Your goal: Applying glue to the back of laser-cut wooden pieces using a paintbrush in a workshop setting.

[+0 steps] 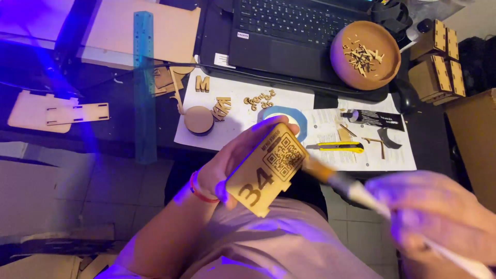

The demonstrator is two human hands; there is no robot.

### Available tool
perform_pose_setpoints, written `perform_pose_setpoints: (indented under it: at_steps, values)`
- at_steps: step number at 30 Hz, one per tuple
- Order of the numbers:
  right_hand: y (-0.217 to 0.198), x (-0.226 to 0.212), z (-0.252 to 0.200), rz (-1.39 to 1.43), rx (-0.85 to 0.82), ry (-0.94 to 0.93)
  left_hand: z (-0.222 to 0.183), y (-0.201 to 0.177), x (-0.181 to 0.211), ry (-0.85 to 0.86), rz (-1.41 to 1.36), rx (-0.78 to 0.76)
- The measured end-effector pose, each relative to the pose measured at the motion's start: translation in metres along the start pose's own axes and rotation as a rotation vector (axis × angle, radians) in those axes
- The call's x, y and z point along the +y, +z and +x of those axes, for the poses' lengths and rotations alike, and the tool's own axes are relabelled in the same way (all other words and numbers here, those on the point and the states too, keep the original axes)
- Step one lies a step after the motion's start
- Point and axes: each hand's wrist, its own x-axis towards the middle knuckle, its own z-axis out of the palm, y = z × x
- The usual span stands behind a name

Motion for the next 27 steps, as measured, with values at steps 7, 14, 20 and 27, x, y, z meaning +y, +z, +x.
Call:
perform_pose_setpoints:
  at_steps: [7, 14, 20, 27]
  values:
    - [0.047, -0.033, 0.02, 0.031, 0.092, 0.061, 0.008, 0.007, 0.006, 0.102, 0.359, -0.035]
    - [0.049, -0.009, 0.017, -0.162, 0.349, 0.184, 0.011, 0.005, 0.0, 0.112, 0.28, -0.083]
    - [0.052, -0.03, 0.026, 0.087, 0.062, 0.034, 0.01, 0.002, 0.008, 0.156, 0.545, -0.093]
    - [0.042, -0.022, 0.017, -0.082, 0.226, 0.268, 0.013, 0.002, 0.0, 0.099, 0.551, -0.065]
